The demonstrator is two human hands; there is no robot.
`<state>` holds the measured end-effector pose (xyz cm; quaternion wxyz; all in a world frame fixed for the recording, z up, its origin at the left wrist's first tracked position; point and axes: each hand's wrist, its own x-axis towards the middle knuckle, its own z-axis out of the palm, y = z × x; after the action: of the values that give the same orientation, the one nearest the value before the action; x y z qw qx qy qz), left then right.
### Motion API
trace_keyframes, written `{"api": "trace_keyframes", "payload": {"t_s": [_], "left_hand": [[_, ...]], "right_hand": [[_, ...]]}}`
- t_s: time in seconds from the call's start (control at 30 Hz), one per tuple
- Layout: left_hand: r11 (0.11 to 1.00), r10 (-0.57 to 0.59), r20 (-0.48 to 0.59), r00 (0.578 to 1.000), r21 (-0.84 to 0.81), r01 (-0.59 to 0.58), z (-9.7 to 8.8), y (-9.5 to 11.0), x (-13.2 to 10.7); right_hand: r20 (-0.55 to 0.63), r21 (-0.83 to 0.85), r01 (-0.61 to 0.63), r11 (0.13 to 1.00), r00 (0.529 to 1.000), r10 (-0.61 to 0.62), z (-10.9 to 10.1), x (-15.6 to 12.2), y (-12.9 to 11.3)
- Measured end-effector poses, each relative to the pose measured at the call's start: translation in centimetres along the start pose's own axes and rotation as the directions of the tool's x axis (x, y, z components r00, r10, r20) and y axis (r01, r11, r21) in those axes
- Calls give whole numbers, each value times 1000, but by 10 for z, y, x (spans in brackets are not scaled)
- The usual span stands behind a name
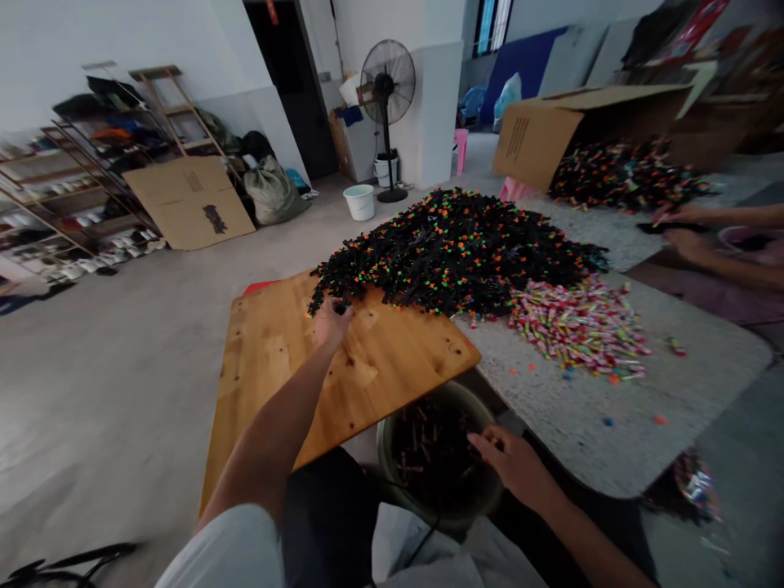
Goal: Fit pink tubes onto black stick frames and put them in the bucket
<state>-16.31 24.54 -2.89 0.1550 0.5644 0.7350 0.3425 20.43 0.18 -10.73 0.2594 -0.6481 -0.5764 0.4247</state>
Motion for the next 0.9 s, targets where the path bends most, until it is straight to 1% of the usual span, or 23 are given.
{"api": "trace_keyframes", "payload": {"t_s": [0.03, 0.07, 0.1, 0.13, 0.17, 0.2, 0.27, 0.3, 0.33, 0.37, 0.4, 0.47, 0.57, 0.67, 0.77, 0.83, 0.9], "left_hand": [[999, 20, 2, 1000, -30, -20, 4, 2, -15], [995, 51, 28, 998, -88, -48, 9, 5, -33], [982, 98, 84, 992, -170, -83, 14, 8, -54], [959, 150, 157, 976, -263, -105, 19, 13, -78], [927, 213, 249, 945, -358, -115, 23, 18, -103], [895, 255, 314, 914, -434, -100, 25, 24, -127], [853, 332, 421, 844, -517, -77, 24, 38, -171], [842, 362, 459, 811, -535, -72, 22, 46, -189], [837, 387, 478, 789, -541, -82, 19, 54, -203], [833, 412, 479, 775, -543, -107, 16, 62, -213], [827, 436, 466, 770, -545, -139, 13, 70, -221], [800, 494, 431, 755, -565, -200, 6, 85, -228], [744, 568, 427, 704, -632, -217, -2, 100, -230], [735, 586, 439, 681, -642, -218, -7, 105, -230], [742, 594, 453, 664, -627, -236, -11, 106, -230], [743, 603, 459, 653, -621, -249, -12, 106, -230], [742, 608, 443, 658, -612, -274, -13, 107, -231]], "right_hand": [[-6, 55, -15, 998, 1000, 15, -3, 3, -8], [-19, 130, -27, 991, 999, 30, -5, 6, -17], [-34, 221, -35, 975, 998, 43, -6, 10, -27], [-46, 315, -45, 948, 997, 63, -8, 13, -39], [-73, 427, -48, 903, 993, 87, -9, 16, -51], [-101, 540, -27, 841, 990, 97, -10, 19, -63], [-65, 736, 9, 677, 996, 57, -13, 21, -86], [-40, 797, 11, 603, 999, 35, -14, 21, -96], [-12, 837, 5, 548, 1000, 8, -16, 20, -104], [7, 860, 2, 511, 1000, -15, -17, 18, -111], [18, 871, 2, 491, 999, -36, -19, 16, -115], [14, 877, 20, 480, 998, -68, -20, 11, -118], [13, 873, 51, 485, 992, -127, -21, 6, -115], [20, 886, 70, 458, 982, -187, -21, 3, -112], [9, 901, 83, 425, 978, -209, -23, 0, -111], [11, 900, 88, 426, 975, -224, -24, -2, -110], [11, 892, 102, 441, 970, -245, -24, -3, -108]]}}
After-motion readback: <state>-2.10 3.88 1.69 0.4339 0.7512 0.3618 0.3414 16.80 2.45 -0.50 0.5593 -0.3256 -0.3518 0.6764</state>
